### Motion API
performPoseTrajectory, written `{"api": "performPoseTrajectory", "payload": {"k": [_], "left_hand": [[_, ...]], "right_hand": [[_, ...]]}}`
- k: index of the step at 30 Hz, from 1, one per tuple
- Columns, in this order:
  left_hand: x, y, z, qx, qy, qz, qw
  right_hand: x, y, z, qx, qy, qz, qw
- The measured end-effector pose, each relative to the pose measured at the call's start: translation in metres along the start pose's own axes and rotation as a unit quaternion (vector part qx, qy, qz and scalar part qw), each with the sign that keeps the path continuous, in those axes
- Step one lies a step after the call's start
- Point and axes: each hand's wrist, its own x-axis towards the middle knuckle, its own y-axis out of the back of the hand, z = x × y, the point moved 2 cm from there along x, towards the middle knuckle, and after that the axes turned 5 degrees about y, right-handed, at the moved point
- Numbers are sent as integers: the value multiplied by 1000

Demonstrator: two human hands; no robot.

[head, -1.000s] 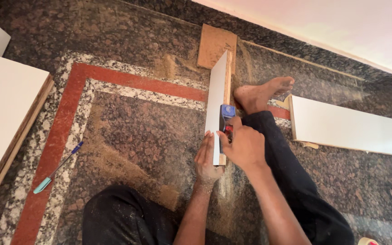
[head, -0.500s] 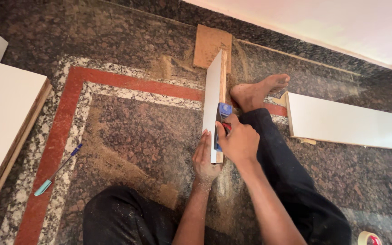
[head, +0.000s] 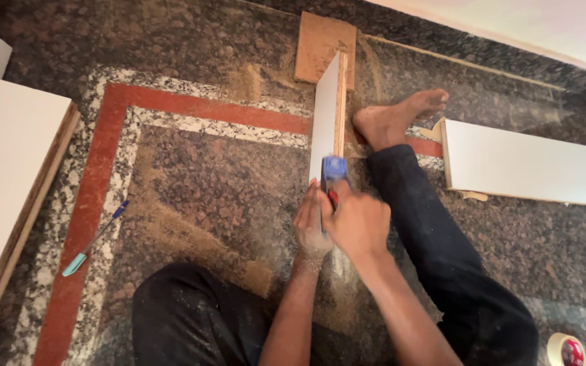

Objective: The person sits on the floor and sands the edges of a long, white-painted wooden plank using a sanding block. The plank is propped against a small wooden block for stability. The person repeatedly sands the same edge, occasionally flipping the plank to work on the opposite side.

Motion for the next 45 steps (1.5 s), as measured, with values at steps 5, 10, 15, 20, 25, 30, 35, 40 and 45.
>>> {"api": "performPoseTrajectory", "payload": {"k": [5, 10, 15, 20, 25, 30, 35, 40, 45], "left_hand": [[1, 3, -2, -27, 120, -41, 992], [10, 7, 8, -5, 89, -41, 995], [15, 14, 9, -37, 119, -59, 990], [14, 11, 12, -37, 119, -63, 990], [9, 8, 2, -35, 91, -43, 994], [5, 5, 4, -34, 106, -49, 993], [5, 5, 1, -28, 132, -53, 989], [17, 10, 14, -36, 112, -59, 991], [21, 8, 18, -52, 99, -35, 993]], "right_hand": [[-30, 2, -8, 9, -6, -2, 1000], [52, -32, 32, -3, 28, 32, 999], [200, -48, 64, -30, 20, 7, 999], [153, -10, 38, -37, 63, 73, 995], [11, -11, 16, -4, 38, 17, 999], [75, -27, 41, -21, 16, -28, 999], [235, -57, 76, -8, 36, 51, 998], [216, -41, 79, -5, 1, 42, 999], [80, -15, 48, 7, -27, -44, 999]]}}
